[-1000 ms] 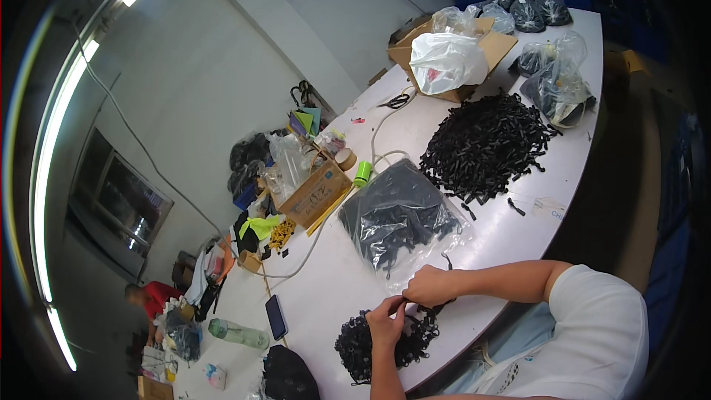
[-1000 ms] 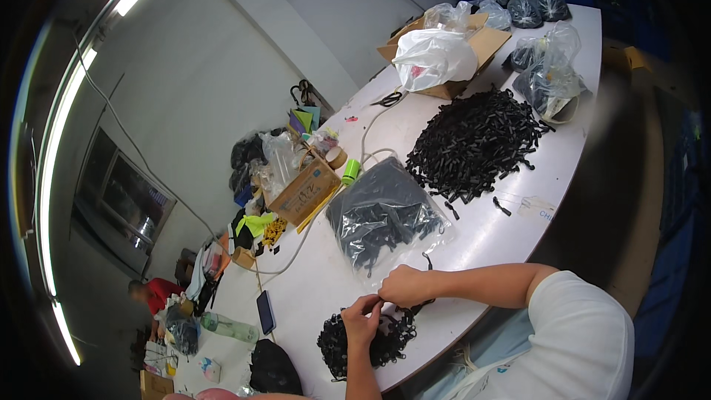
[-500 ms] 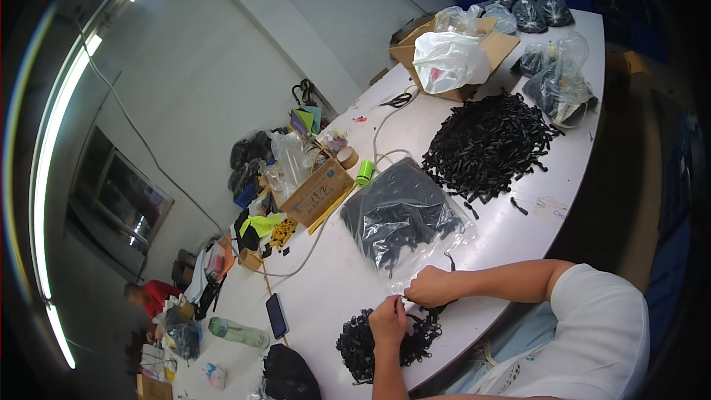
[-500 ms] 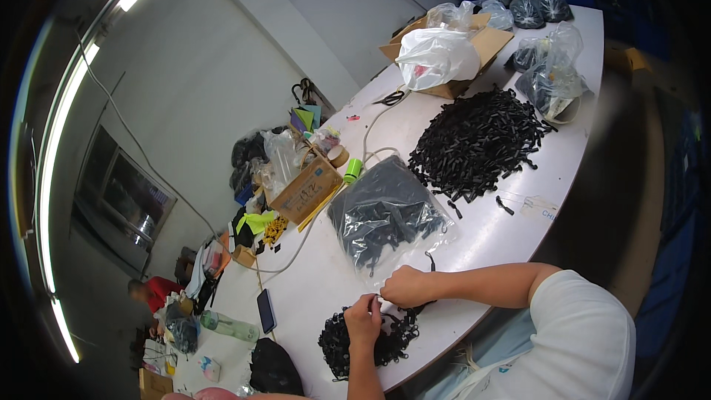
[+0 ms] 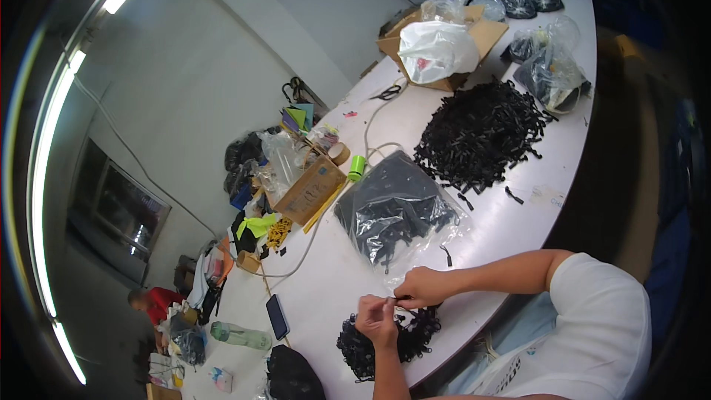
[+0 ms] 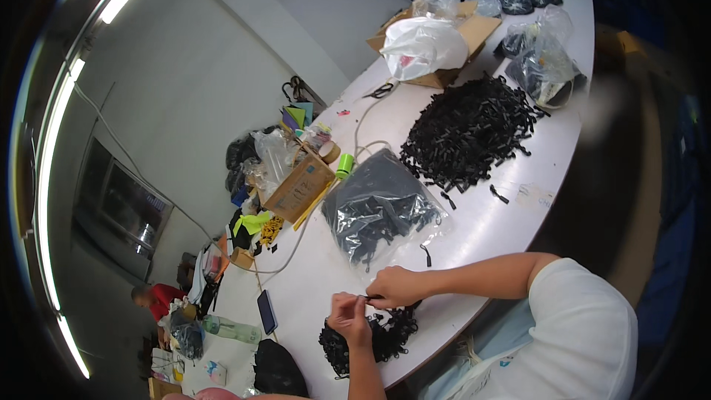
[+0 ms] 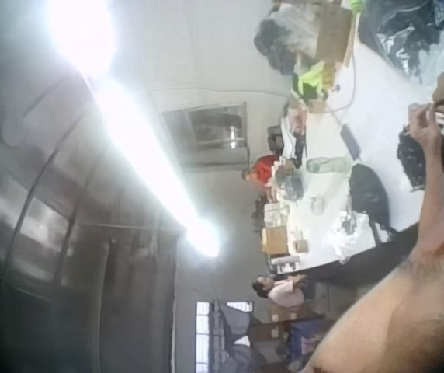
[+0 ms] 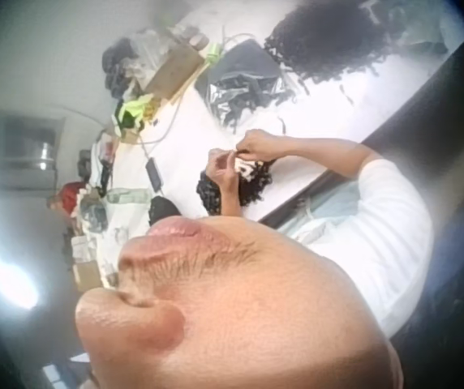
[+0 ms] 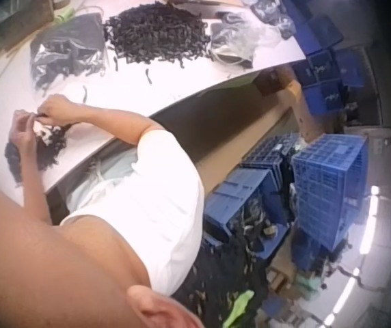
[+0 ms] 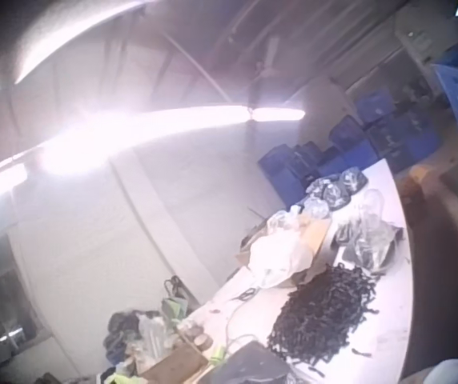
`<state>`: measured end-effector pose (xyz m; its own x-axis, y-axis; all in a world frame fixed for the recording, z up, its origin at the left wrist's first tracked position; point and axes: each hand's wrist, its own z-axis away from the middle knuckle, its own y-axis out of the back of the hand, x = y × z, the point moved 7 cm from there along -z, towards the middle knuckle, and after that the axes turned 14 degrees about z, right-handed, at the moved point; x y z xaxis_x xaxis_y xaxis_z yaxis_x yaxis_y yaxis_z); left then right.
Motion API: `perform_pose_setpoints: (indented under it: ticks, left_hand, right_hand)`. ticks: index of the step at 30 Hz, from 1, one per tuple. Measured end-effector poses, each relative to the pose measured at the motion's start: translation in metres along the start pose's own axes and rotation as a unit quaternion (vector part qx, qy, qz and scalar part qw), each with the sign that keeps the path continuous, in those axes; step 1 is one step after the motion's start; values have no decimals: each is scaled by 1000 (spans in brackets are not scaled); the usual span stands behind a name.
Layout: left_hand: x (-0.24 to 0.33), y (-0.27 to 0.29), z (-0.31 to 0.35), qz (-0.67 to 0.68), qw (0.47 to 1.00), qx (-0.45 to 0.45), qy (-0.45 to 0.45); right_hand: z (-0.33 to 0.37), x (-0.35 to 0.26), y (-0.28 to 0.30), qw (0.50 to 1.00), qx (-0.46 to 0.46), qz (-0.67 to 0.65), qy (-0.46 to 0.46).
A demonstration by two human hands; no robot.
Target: The person sits at a white table and repeatedly picks up small black plastic clips and black cables. They attach the clips to the ends of the cables by hand, creating finished units. The person places the completed cables into a growing pile on the table.
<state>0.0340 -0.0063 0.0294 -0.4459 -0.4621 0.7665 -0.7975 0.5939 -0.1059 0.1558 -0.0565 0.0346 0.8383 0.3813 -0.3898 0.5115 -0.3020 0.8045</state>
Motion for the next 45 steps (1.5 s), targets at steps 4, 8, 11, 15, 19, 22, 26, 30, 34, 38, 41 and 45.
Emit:
perform_pose_setpoints:
  ticks: [4,8,11,15,19,22,26,30,34,38,41,45]
  left_hand:
    - [23,-13,-3,-260,955,14,-144]
    - [6,-13,-8,-267,952,-115,-102]
    - [-21,-2,-1,-284,945,-151,66]
    - [-29,-9,3,-325,905,-253,104]
    - [-8,25,-6,-312,930,-192,33]
    - [-9,27,-10,-302,936,-177,12]
    - [-19,21,-7,-231,958,-166,26]
    - [-21,24,-7,-237,962,-134,27]
    - [-28,35,-5,-245,963,-104,38]
    - [-25,31,-5,-225,967,-117,36]
    - [-26,30,-4,-253,959,-117,38]
    - [-26,22,-6,-270,951,-143,40]
  right_hand:
    - [3,4,3,995,65,-76,7]
    - [6,12,-15,997,64,40,10]
    - [4,10,-21,995,-18,96,36]
    - [11,15,-22,987,53,97,115]
    - [1,10,-20,988,-14,104,114]
    - [-1,13,-14,994,10,48,96]
    - [-8,33,-16,976,-73,-204,27]
    - [-7,39,-13,938,-117,-324,-40]
    - [-6,50,7,904,-58,-416,-81]
    - [6,113,54,789,249,-543,-147]
    - [27,169,79,642,427,-612,-174]
    - [34,169,55,642,456,-573,-227]
